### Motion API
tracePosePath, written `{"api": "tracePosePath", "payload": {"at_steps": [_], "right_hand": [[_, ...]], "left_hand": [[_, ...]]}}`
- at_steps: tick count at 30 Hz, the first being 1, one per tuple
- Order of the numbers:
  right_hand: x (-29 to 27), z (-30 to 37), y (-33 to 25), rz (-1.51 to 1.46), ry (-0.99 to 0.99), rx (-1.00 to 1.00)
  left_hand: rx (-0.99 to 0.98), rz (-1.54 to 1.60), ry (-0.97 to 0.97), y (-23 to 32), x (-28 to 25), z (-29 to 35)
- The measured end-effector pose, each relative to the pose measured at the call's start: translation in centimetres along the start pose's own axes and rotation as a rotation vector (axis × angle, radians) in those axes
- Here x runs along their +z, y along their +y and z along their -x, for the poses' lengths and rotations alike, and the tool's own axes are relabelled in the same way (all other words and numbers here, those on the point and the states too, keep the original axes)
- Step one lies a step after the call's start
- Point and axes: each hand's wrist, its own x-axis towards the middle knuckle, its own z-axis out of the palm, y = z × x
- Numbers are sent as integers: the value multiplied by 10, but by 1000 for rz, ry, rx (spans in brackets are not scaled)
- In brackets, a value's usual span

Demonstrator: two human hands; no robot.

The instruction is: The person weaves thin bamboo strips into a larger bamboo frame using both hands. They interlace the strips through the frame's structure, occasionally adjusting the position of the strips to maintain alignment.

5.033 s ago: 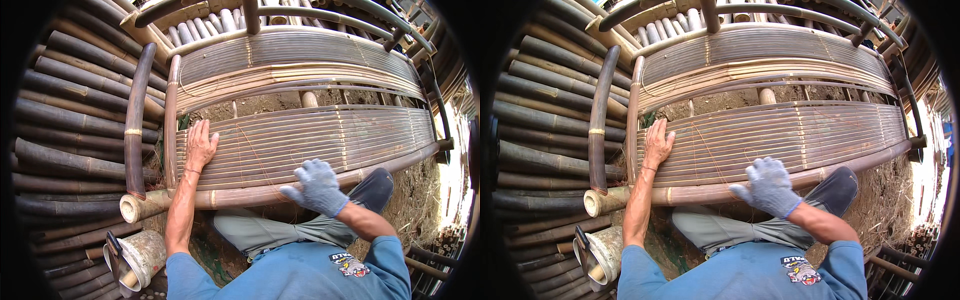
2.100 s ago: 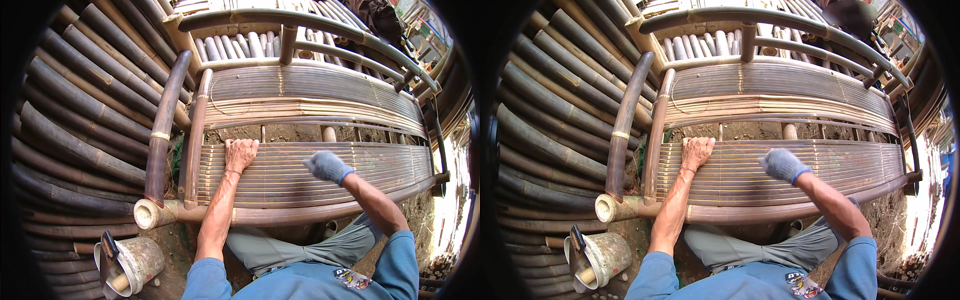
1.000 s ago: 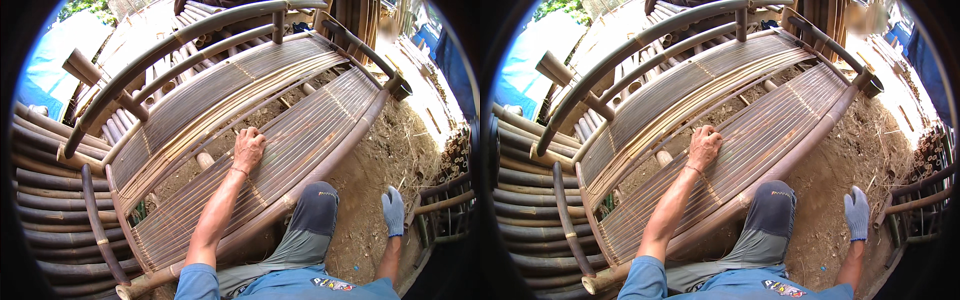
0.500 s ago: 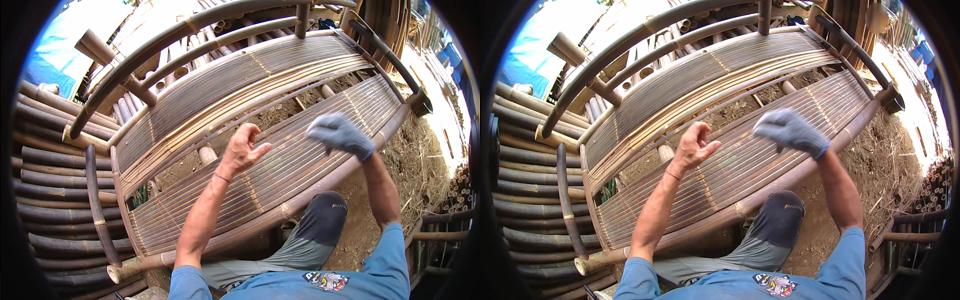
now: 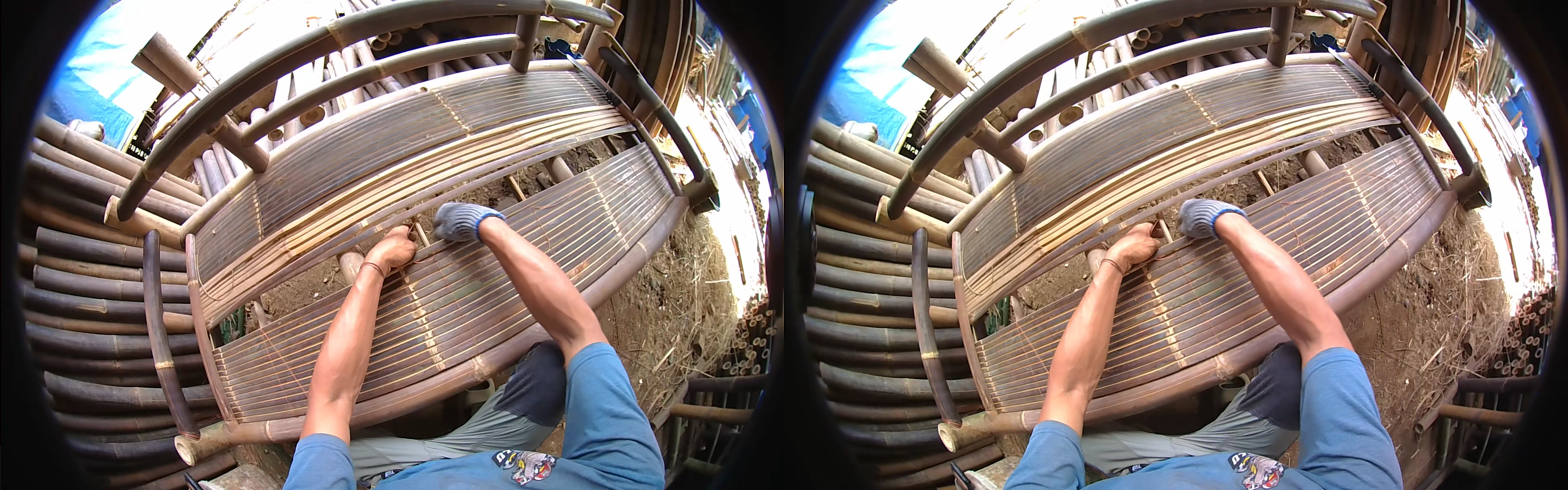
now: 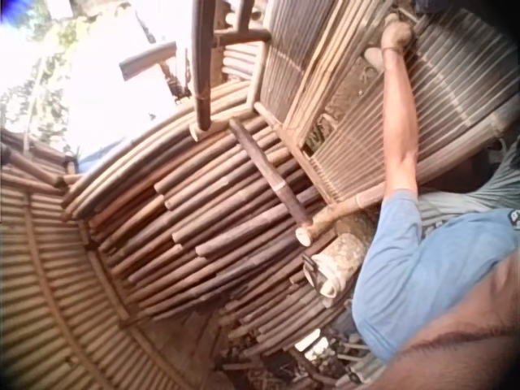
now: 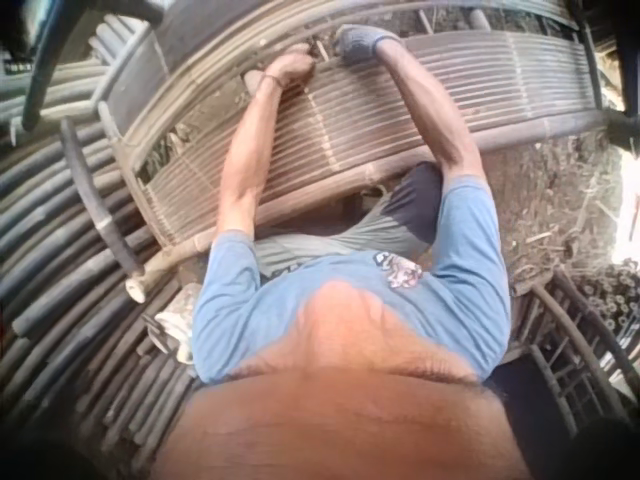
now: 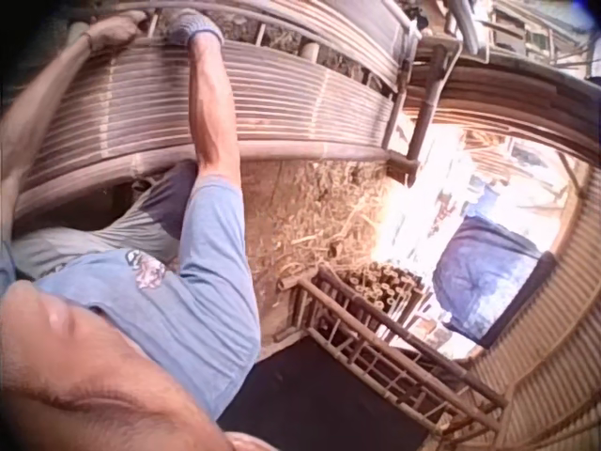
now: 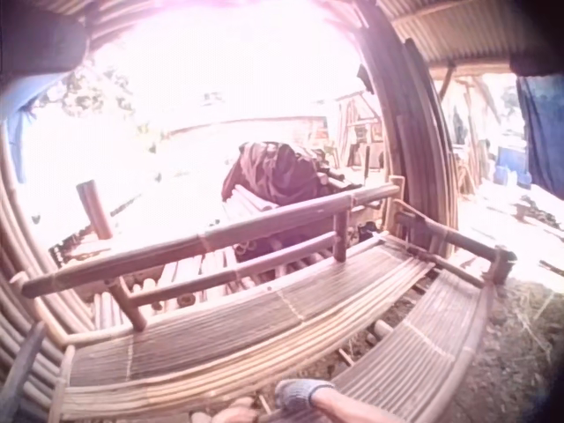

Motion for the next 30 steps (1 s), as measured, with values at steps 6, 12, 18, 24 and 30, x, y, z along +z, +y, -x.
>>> {"api": "tracePosePath", "payload": {"at_steps": [6,12,18,24,30], "right_hand": [[-5,1,-9,4,18,19],[2,80,-34,-136,509,-282],[-36,218,-61,-1008,501,-186],[-54,424,6,-909,1368,-438],[-45,257,-32,-954,241,575]], "left_hand": [[-86,237,258,14,-6,40],[38,873,17,56,-38,72],[15,822,84,55,-30,70],[723,76,378,160,37,99],[1088,31,450,229,64,176]]}}
